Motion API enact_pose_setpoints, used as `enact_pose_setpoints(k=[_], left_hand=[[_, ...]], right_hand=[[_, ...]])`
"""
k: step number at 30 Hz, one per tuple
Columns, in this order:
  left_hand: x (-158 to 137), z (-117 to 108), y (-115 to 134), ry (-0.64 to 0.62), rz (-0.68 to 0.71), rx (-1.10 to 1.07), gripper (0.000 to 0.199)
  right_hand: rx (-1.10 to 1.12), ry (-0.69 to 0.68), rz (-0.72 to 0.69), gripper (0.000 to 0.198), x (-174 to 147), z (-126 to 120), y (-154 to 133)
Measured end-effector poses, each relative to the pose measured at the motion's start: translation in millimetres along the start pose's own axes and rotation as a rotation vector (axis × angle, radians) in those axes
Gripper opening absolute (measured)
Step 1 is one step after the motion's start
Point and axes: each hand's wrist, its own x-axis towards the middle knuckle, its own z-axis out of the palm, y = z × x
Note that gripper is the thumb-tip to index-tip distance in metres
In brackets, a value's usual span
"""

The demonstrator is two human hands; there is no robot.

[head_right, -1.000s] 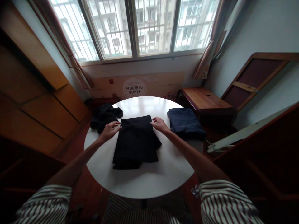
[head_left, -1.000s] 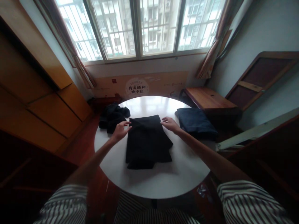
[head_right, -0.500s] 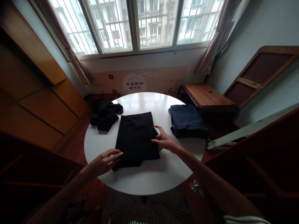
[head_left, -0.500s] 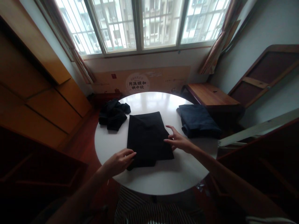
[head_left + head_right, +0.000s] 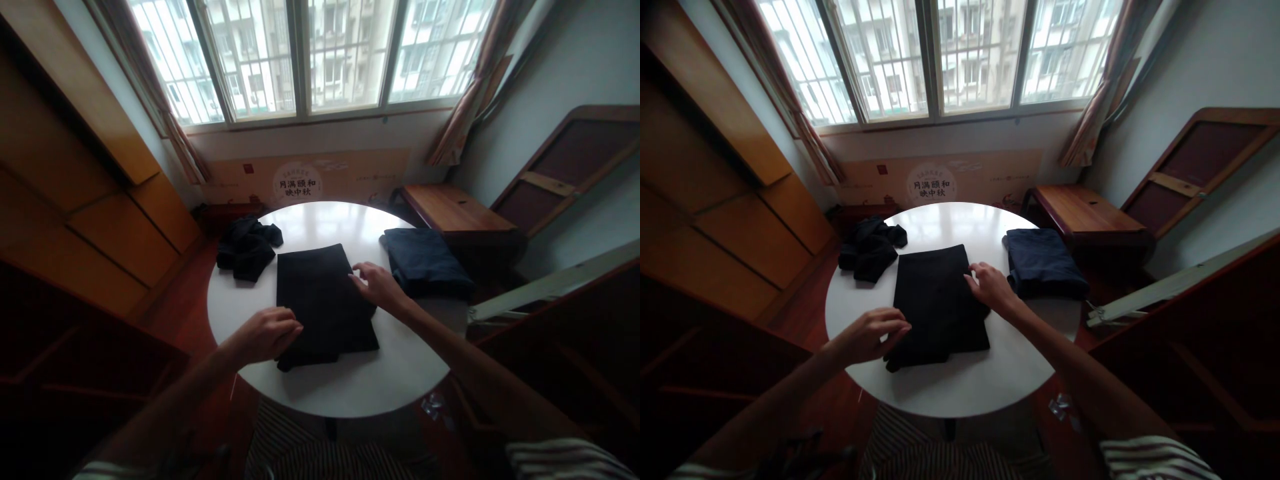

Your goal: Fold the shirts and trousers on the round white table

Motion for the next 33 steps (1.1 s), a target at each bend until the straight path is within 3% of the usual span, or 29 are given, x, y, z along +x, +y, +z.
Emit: enact_pose_setpoints(k=[2, 4, 7, 10, 15, 18, 22, 24, 27, 33], left_hand=[[29.0, 2.7, -15.0, 0.025, -0.018, -0.030, 0.030], [51.9, 15.0, -25.0, -0.030, -0.009, -0.022, 0.033], [59.0, 45.6, -21.4, -0.198, -0.003, 0.019, 0.053], [41.0, 70.5, -2.4, -0.276, -0.032, 0.049, 0.074], [26.8, 69.1, 13.5, -0.288, -0.006, 0.007, 0.067], [40.6, 56.3, -2.6, -0.221, -0.041, -0.068, 0.048], [53.9, 52.4, -30.5, -0.086, -0.242, -0.055, 0.048], [49.0, 57.5, -32.4, -0.140, -0.239, -0.001, 0.053], [32.0, 63.3, -17.2, -0.265, -0.142, 0.028, 0.066], [5.6, 55.1, 22.8, -0.401, 0.012, -0.043, 0.070]], right_hand=[[-0.035, -0.023, -0.165, 0.036, 27.8, 13.8, -17.6], [-0.076, -0.116, -0.281, 0.044, 55.5, 34.8, -29.5], [-0.187, -0.260, -0.226, 0.055, 88.0, 68.1, -26.8], [-0.231, -0.306, -0.106, 0.059, 108.7, 87.4, -8.7], [-0.257, -0.355, -0.012, 0.058, 132.0, 86.6, 5.2], [-0.295, -0.341, -0.015, 0.058, 134.2, 83.5, -4.8], [-0.279, -0.273, -0.147, 0.058, 114.0, 87.8, -20.7], [-0.246, -0.290, -0.164, 0.059, 102.0, 90.9, -21.2], [-0.258, -0.272, -0.065, 0.062, 97.1, 90.9, -11.2], [-0.226, -0.326, 0.064, 0.056, 124.4, 83.3, 8.7]])
